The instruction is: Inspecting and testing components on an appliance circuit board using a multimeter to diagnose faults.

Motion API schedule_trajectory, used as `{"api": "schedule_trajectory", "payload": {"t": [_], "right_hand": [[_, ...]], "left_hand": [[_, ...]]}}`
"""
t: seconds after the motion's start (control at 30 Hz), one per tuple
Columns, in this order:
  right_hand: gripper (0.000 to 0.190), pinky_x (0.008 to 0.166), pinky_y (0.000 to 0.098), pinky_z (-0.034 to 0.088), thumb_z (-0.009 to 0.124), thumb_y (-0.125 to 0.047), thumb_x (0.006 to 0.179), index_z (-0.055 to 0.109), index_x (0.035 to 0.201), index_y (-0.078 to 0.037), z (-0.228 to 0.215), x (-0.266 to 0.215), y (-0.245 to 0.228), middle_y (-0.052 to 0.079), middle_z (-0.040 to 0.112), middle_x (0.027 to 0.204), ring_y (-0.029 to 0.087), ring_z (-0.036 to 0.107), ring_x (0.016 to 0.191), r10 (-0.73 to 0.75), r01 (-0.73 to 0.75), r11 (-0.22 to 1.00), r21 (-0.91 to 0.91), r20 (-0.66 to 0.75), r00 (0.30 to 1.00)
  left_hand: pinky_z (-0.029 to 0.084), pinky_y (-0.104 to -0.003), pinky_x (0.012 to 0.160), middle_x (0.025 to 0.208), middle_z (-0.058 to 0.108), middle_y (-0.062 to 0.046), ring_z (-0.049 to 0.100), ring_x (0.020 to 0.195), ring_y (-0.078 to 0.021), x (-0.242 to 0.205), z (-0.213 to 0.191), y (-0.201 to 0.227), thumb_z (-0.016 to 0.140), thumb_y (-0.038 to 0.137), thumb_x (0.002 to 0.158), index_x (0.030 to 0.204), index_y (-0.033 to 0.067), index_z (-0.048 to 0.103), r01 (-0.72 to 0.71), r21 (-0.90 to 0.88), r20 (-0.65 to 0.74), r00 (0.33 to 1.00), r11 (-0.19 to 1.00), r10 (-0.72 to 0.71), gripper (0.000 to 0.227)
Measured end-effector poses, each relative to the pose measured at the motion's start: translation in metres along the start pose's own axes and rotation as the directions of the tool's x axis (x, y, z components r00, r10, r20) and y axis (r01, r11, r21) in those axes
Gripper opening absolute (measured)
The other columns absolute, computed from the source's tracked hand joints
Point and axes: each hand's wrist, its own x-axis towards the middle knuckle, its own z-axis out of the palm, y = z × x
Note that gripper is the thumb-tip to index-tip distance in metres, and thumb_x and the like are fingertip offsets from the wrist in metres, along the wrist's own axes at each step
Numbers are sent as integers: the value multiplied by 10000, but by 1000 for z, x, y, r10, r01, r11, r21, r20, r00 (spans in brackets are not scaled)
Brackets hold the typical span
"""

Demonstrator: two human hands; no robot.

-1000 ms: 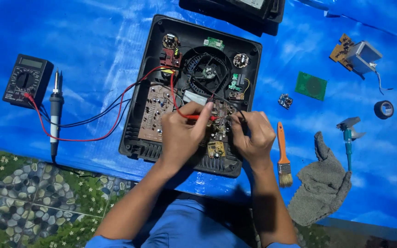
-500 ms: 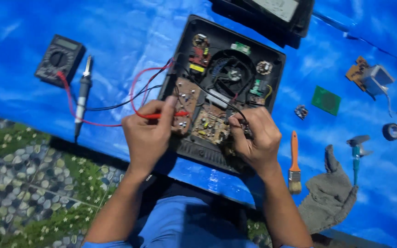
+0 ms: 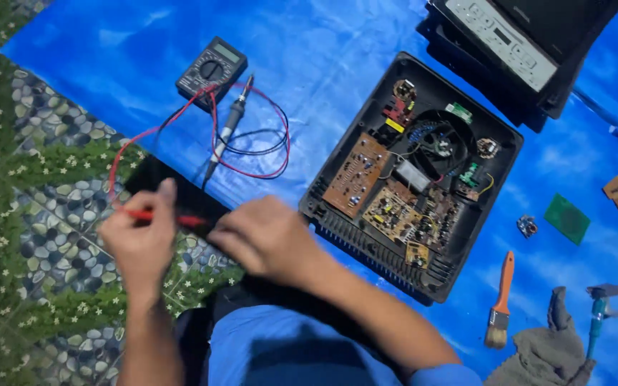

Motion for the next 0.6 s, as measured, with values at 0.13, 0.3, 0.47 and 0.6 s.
{"api": "schedule_trajectory", "payload": {"t": [0.13,0.3,0.47,0.6], "right_hand": [[197,596,467,487,578,-216,1061,641,987,-45,60,-33,-15,131,606,742,337,620,647,-38,42,999,-33,109,993],[160,803,418,416,627,-251,1036,641,979,-102,91,-70,-27,81,680,883,294,653,749,144,-80,987,-140,551,822],[147,859,419,460,618,-169,924,668,952,-33,118,-104,0,136,693,1003,318,650,884,114,-98,994,-58,565,818],[104,654,451,431,693,-79,810,621,741,-48,127,-130,21,127,632,889,321,586,731,-30,-19,989,143,329,944]], "left_hand": [[373,-266,511,450,496,-53,437,483,-99,-20,-26,-48,709,240,1106,662,140,678,119,-77,51,992,990,-116,456],[426,-201,533,1003,712,-164,573,683,-89,-38,-34,-96,362,508,1144,1248,-72,652,582,-683,504,813,442,-291,657],[362,-215,414,589,661,-84,533,444,-113,-44,-38,-77,409,464,1085,1223,-59,716,536,-557,693,721,634,0,622],[356,-288,422,453,544,-36,429,432,-146,-56,-30,-66,461,217,947,970,11,904,328,-98,796,592,940,-124,489]]}}
